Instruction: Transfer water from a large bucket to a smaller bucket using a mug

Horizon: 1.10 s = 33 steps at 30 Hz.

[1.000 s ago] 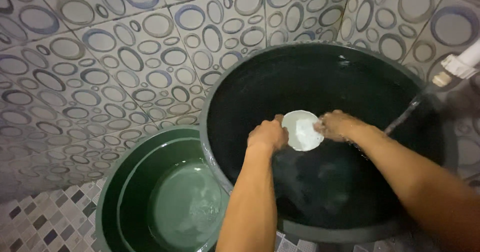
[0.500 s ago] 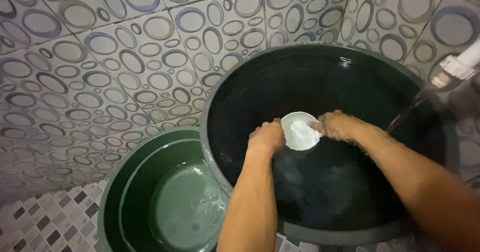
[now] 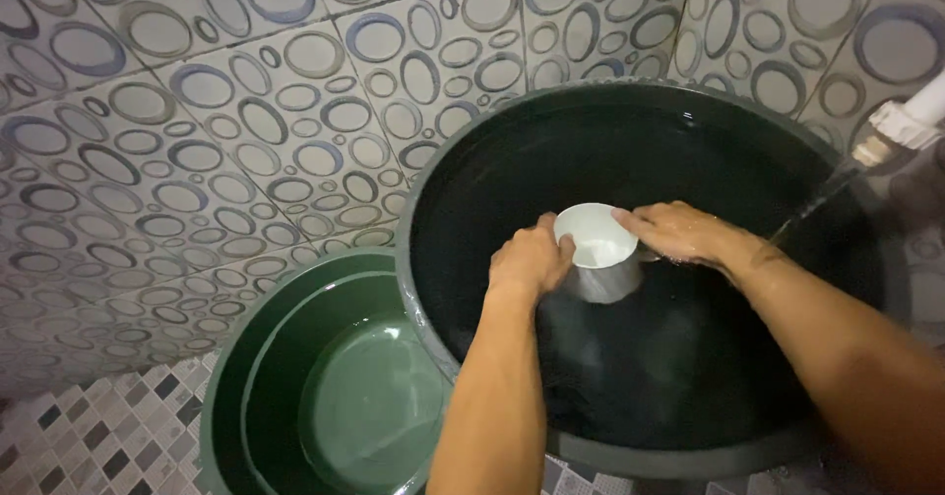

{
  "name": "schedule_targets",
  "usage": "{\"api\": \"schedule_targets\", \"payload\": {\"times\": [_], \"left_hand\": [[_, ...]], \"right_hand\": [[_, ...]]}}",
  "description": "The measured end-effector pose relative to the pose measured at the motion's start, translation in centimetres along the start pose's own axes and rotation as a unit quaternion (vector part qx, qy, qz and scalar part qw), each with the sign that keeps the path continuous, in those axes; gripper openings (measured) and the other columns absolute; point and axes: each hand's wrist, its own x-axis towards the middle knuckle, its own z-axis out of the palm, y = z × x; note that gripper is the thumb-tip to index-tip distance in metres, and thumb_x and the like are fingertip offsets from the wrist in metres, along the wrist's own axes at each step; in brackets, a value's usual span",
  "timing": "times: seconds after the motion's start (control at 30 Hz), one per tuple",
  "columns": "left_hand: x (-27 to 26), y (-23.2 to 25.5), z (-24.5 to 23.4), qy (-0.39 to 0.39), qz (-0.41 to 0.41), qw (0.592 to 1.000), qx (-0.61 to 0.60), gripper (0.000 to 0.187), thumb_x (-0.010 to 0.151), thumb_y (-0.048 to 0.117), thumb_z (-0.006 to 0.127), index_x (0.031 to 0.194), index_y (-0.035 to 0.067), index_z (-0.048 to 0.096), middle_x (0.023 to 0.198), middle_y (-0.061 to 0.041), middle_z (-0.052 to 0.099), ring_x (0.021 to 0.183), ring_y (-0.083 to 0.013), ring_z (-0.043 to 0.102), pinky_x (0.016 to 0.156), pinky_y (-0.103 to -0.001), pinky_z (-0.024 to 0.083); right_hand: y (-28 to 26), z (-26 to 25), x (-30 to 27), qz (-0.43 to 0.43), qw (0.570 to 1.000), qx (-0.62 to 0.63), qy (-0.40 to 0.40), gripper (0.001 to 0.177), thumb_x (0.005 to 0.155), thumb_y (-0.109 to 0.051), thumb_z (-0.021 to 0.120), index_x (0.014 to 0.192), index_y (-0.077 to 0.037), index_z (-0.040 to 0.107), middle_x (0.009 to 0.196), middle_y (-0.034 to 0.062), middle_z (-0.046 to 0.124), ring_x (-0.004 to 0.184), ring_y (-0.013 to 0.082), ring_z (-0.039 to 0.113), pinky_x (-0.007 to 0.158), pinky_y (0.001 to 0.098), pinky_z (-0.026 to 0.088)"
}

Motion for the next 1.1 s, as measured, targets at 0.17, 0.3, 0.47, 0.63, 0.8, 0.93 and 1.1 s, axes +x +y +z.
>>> {"api": "schedule_targets", "payload": {"times": [0.17,0.3,0.47,0.63,0.8,0.93,1.1], "left_hand": [[-0.5,0.7,-0.5,-0.004,-0.010,1.000,-0.005,0.063,0.100,0.043,0.037,0.155,0.015,0.042,0.138,-0.027,0.063,0.127,-0.0511,0.061,0.103,-0.063,0.049],[-1.0,1.0,-1.0,-0.017,-0.008,1.000,-0.012,0.063,0.101,0.045,0.033,0.157,0.016,0.040,0.142,-0.027,0.061,0.128,-0.0518,0.060,0.104,-0.063,0.049],[2.0,-0.9,1.4,-0.001,-0.007,1.000,-0.007,0.063,0.098,0.038,0.044,0.156,0.014,0.040,0.132,-0.030,0.065,0.121,-0.0527,0.064,0.098,-0.063,0.053],[2.3,-1.2,1.3,0.005,-0.002,1.000,0.014,0.059,0.099,0.036,0.043,0.154,0.016,0.043,0.128,-0.029,0.067,0.118,-0.0529,0.065,0.096,-0.063,0.054],[1.7,-0.8,1.2,-0.003,-0.008,1.000,0.009,0.059,0.101,0.037,0.039,0.156,0.018,0.042,0.130,-0.028,0.066,0.123,-0.0519,0.063,0.101,-0.061,0.051],[1.7,-0.8,1.2,-0.015,-0.014,1.000,0.007,0.058,0.101,0.039,0.036,0.156,0.020,0.042,0.131,-0.028,0.066,0.126,-0.0512,0.061,0.102,-0.061,0.051],[2.6,-1.7,1.9,-0.017,-0.019,1.000,-0.003,0.055,0.101,0.036,0.036,0.154,0.026,0.046,0.128,-0.026,0.068,0.123,-0.0493,0.064,0.100,-0.061,0.053]], "right_hand": [[-0.3,-0.2,-0.7,-0.029,1.000,0.006,0.007,0.080,0.101,-0.064,0.026,0.114,-0.001,0.073,0.114,0.0292,0.075,0.121,0.0499,0.064,0.108,0.0608,0.047],[0.1,-0.2,-0.9,-0.074,0.997,0.011,0.012,0.074,0.104,-0.056,0.027,0.101,0.004,0.071,0.102,0.0350,0.074,0.113,0.0558,0.065,0.101,0.0651,0.047],[-1.6,-0.5,-2.1,-0.049,0.999,0.021,0.013,0.064,0.104,-0.053,0.034,0.106,-0.001,0.073,0.106,0.0297,0.076,0.115,0.0510,0.067,0.101,0.0612,0.050],[-2.8,-1.1,-3.0,-0.056,0.998,-0.013,0.006,0.040,0.093,-0.035,0.049,0.104,-0.003,0.071,0.105,0.0289,0.076,0.113,0.0508,0.067,0.098,0.0605,0.052],[-0.7,0.3,-0.6,-0.043,0.998,-0.036,0.005,0.057,0.099,-0.055,0.047,0.107,-0.005,0.072,0.101,0.0271,0.077,0.108,0.0482,0.071,0.097,0.0567,0.054],[1.2,1.1,1.0,-0.013,1.000,-0.018,0.001,0.061,0.097,-0.065,0.043,0.107,-0.014,0.074,0.090,0.0170,0.081,0.100,0.0407,0.076,0.093,0.0530,0.058],[0.5,1.0,-0.1,0.017,0.999,-0.044,-0.025,0.048,0.094,-0.059,0.052,0.096,-0.016,0.073,0.075,0.0112,0.079,0.073,0.0291,0.081,0.076,0.0439,0.063]]}}
